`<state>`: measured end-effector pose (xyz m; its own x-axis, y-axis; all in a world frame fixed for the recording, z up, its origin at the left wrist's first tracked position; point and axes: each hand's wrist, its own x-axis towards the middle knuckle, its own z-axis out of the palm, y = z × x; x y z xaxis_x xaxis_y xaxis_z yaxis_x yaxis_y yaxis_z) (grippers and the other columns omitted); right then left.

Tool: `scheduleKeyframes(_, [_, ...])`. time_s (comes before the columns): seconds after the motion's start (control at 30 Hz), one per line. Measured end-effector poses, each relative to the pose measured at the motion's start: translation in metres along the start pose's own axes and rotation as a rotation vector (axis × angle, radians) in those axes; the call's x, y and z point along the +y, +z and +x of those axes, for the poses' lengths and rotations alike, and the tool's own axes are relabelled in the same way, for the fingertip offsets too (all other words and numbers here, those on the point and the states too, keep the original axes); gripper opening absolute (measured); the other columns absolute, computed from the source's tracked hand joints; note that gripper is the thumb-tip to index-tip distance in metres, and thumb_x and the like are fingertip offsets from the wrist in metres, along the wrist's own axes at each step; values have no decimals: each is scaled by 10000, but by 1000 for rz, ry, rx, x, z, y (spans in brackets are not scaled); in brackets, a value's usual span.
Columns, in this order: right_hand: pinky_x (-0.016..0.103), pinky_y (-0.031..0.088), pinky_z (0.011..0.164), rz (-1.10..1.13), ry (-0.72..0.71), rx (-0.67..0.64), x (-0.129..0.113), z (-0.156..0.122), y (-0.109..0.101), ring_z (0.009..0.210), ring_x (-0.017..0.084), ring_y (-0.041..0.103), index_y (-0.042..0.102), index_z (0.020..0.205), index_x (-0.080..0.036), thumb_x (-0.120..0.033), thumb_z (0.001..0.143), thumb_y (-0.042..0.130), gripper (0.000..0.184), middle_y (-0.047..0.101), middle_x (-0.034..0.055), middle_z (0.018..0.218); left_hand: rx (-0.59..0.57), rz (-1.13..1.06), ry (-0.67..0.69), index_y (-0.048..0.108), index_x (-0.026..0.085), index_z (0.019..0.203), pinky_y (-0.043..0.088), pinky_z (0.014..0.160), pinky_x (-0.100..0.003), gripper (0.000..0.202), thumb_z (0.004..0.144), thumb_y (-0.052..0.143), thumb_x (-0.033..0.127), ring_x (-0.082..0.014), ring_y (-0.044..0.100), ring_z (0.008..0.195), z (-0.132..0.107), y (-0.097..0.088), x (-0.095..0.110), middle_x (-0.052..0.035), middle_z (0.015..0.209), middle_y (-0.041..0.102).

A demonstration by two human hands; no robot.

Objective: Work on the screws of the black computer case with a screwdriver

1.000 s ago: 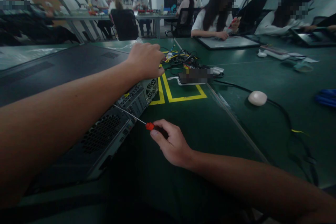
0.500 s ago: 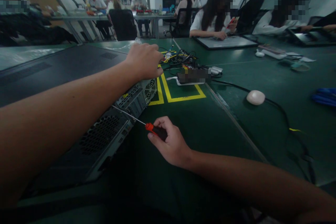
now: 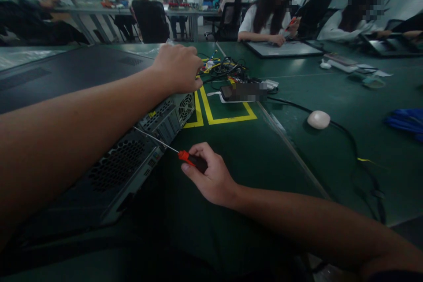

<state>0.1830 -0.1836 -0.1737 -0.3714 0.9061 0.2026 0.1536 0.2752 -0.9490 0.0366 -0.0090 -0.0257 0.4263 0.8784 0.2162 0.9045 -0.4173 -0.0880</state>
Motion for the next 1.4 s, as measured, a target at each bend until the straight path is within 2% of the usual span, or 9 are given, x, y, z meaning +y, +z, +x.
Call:
scheduleKeyframes(0.23, [287, 461, 679, -27, -4, 14, -3, 0, -1, 721, 148, 581, 564, 1060, -229, -343, 946, 690, 205, 626, -15, 867, -2, -51, 6, 757, 408, 1309, 356, 1010, -620, 645, 845, 543, 802, -434, 482, 1278, -3, -1, 0, -61, 1155, 745])
scheduleKeyframes(0.53, [308, 484, 738, -40, -32, 14, -3, 1, -2, 795, 165, 621, 603, 1088, -222, -349, 970, 677, 189, 663, 8, 924, -14, -26, -14, 772, 394, 1303, 370, 1000, -610, 672, 835, 536, 814, -440, 494, 1287, -1, 0, 0, -70, 1161, 756])
scheduleKeyframes(0.7, [294, 470, 706, -12, -35, 8, -3, 1, -2, 759, 152, 607, 605, 1086, -215, -341, 974, 680, 184, 667, 0, 911, -4, 2, -6, 758, 388, 1323, 367, 979, -601, 652, 859, 518, 779, -443, 504, 1278, -1, 0, 0, -75, 1178, 758])
scheduleKeyframes(0.9, [302, 480, 737, -24, -33, 13, -5, 0, -2, 787, 160, 616, 621, 1081, -212, -350, 980, 673, 179, 677, 11, 935, -67, -44, -11, 701, 422, 1390, 300, 1038, -615, 764, 813, 490, 874, -425, 422, 1329, -3, -2, -1, -26, 1209, 761])
scheduleKeyframes(1.0, [301, 479, 742, -28, -37, 15, -5, 0, -2, 777, 157, 607, 630, 1063, -206, -352, 986, 660, 167, 676, 12, 926, -77, -42, -2, 699, 409, 1390, 289, 1062, -608, 726, 837, 508, 839, -420, 420, 1353, -3, -2, 0, -27, 1256, 742])
scheduleKeyframes(1.17, [303, 476, 740, -54, -67, 30, -4, 1, -1, 778, 158, 605, 662, 1051, -190, -336, 1009, 627, 156, 661, 15, 895, -24, -6, 4, 743, 306, 1337, 357, 1049, -572, 660, 908, 535, 762, -413, 474, 1309, -2, -1, 1, -100, 1257, 716])
scheduleKeyframes(1.33, [328, 509, 758, -56, -92, 9, -3, 2, -2, 826, 179, 632, 680, 1028, -191, -356, 1085, 505, 248, 644, 37, 893, -19, -2, -9, 746, 327, 1330, 371, 1062, -541, 576, 931, 575, 706, -389, 492, 1288, -3, -2, 3, -77, 1254, 710])
scheduleKeyframes(1.4, [339, 521, 764, -39, -86, 3, -4, 1, -2, 849, 186, 645, 670, 1081, -192, -357, 1093, 475, 256, 656, 46, 923, -9, 40, -7, 756, 316, 1324, 387, 1036, -530, 539, 933, 589, 647, -398, 521, 1276, -2, -1, 3, -87, 1246, 706])
